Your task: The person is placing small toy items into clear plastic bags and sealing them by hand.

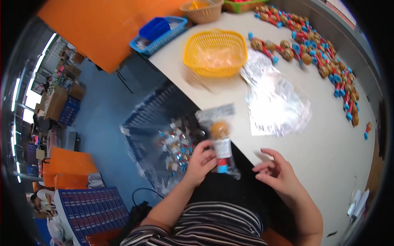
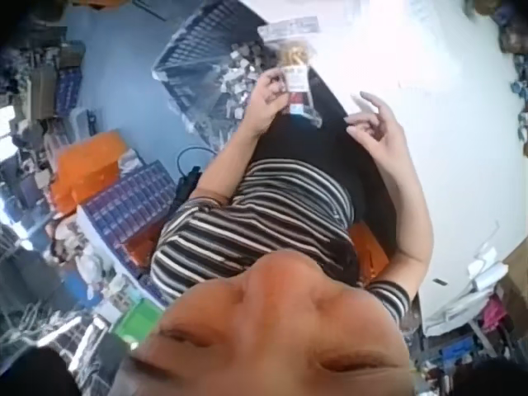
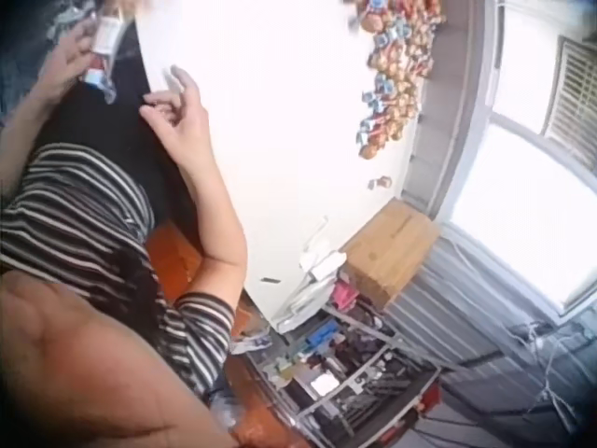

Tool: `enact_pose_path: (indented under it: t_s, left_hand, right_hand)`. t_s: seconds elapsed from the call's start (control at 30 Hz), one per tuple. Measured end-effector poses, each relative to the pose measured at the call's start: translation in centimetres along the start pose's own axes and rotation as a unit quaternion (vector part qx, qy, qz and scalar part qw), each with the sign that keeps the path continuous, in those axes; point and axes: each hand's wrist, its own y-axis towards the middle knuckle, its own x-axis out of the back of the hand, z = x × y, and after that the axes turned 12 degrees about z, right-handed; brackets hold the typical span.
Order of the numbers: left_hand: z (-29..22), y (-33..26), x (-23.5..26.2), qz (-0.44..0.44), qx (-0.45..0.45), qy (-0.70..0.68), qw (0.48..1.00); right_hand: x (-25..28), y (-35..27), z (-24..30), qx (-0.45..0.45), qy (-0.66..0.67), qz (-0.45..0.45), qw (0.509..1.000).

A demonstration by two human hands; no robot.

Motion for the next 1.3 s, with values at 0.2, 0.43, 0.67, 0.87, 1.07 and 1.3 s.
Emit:
enact_pose_path:
  t_s: [0.2,0.43,0.67,0.87,1.07,1.3]
  left_hand:
    - [12.0,-6.9,19.1,-0.218,0.189,0.209,0.934]
    - [12.4,-4.5,14.8,-0.181,0.144,0.385,0.893]
    - [0.7,2.7,4.4,-0.116,-0.054,0.411,0.903]
    - [-6.7,7.0,-3.8,-0.014,-0.264,0.080,0.961]
    - [-10.3,8.1,-8.7,0.209,-0.139,-0.347,0.904]
    - [-10.2,7.5,-9.7,0.283,-0.096,-0.420,0.857]
  right_hand:
    - [0.0,0.3,0.3,-0.010,0.103,-0.004,0.995]
    - [-0.5,0.8,-0.1,-0.026,0.112,-0.056,0.992]
    - [-0.5,0.6,0.0,-0.016,0.071,-0.049,0.996]
    - [-0.7,0.5,-0.3,-0.003,0.055,-0.056,0.997]
    - [-0.6,0.2,0.4,-0.029,0.031,-0.040,0.998]
    - [-0.8,0.0,-0.6,-0.017,0.040,-0.033,0.999]
